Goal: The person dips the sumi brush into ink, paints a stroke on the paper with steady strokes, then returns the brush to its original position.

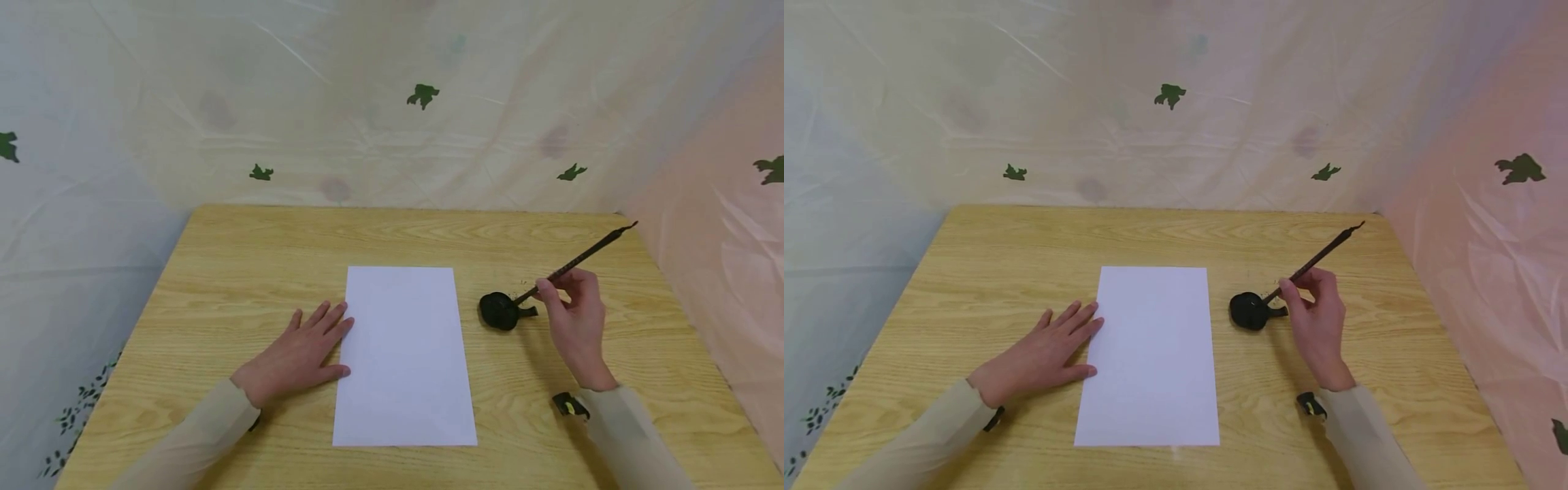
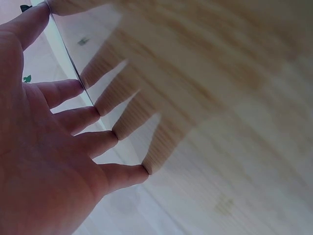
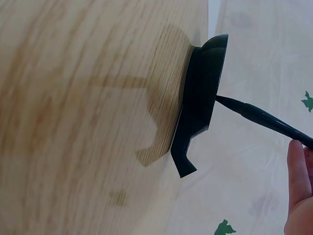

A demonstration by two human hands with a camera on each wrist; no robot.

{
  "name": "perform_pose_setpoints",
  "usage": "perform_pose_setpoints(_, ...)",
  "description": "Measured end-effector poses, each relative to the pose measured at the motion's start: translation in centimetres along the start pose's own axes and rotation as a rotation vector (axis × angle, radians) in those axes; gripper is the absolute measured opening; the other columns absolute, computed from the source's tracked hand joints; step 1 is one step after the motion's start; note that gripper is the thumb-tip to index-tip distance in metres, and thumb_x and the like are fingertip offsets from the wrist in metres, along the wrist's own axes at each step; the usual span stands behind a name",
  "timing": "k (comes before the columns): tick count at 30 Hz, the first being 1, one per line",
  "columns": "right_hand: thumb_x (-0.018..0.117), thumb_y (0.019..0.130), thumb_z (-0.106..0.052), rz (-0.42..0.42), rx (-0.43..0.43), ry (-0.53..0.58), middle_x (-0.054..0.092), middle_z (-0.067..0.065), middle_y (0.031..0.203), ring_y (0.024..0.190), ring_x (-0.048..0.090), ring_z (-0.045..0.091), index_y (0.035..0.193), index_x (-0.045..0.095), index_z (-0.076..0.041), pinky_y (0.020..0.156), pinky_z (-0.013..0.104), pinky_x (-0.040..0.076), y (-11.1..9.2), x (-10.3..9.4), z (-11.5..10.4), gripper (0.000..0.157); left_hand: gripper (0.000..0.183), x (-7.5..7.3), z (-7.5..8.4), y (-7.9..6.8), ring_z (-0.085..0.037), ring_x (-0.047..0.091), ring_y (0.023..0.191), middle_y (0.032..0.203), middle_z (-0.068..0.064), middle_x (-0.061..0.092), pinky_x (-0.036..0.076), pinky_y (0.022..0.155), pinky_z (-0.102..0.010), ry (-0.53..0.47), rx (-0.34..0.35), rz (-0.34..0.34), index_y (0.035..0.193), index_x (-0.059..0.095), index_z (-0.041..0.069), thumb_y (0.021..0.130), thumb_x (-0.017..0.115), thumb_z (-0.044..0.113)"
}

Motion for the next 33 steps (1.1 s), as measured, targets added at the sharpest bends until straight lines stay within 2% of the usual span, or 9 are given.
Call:
perform_pose_setpoints(7, 0.065, 0.099, 0.004, 0.012, 0.042, -0.038, 0.062, 0.008, 0.098, 0.084, 0.066, 0.002, 0.119, 0.046, 0.018, 0.074, 0.012, 0.054, 0.0, 0.0, 0.7, 0.030, 0.083, 0.1, -0.1, -0.1, -0.041, 0.015, 0.157, 0.172, -0.013, 0.019, 0.019, 0.114, -0.075, -0.006, -0.004, -0.004, 0.161, 0.036, 0.008, 0.099, 0.063, 0.055)
perform_pose_setpoints(12, 0.065, 0.099, 0.004, 0.009, 0.049, -0.071, 0.064, 0.010, 0.097, 0.084, 0.067, 0.002, 0.119, 0.047, 0.016, 0.073, 0.012, 0.054, 0.0, 0.0, 0.9, 0.029, 0.083, 0.0, 0.0, 0.0, -0.041, 0.015, 0.156, 0.171, -0.014, 0.019, 0.019, 0.114, -0.075, -0.005, 0.001, 0.003, 0.161, 0.036, 0.008, 0.099, 0.063, 0.056)
perform_pose_setpoints(21, 0.067, 0.097, 0.006, 0.016, 0.069, -0.112, 0.061, -0.009, 0.095, 0.082, 0.066, -0.003, 0.118, 0.048, 0.014, 0.072, 0.010, 0.053, 0.0, -0.1, 1.2, 0.030, 0.084, 0.0, -0.1, 0.0, -0.041, 0.015, 0.156, 0.172, -0.013, 0.019, 0.019, 0.115, -0.074, -0.007, -0.001, -0.001, 0.162, 0.036, 0.009, 0.098, 0.063, 0.058)
perform_pose_setpoints(33, 0.069, 0.094, 0.009, 0.016, 0.010, -0.153, 0.063, -0.005, 0.095, 0.081, 0.065, -0.007, 0.115, 0.051, 0.014, 0.072, 0.007, 0.050, 0.0, 0.0, 0.7, 0.028, 0.082, 0.0, 0.0, -0.1, -0.041, 0.016, 0.156, 0.171, -0.014, 0.020, 0.019, 0.114, -0.075, -0.004, -0.001, 0.001, 0.161, 0.036, 0.008, 0.099, 0.062, 0.056)
Point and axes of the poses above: each hand's wrist, its own y-axis towards the middle knuckle, its own x-axis out of the palm, z = x × y, the point moved 9 cm from there along y, towards the middle knuckle
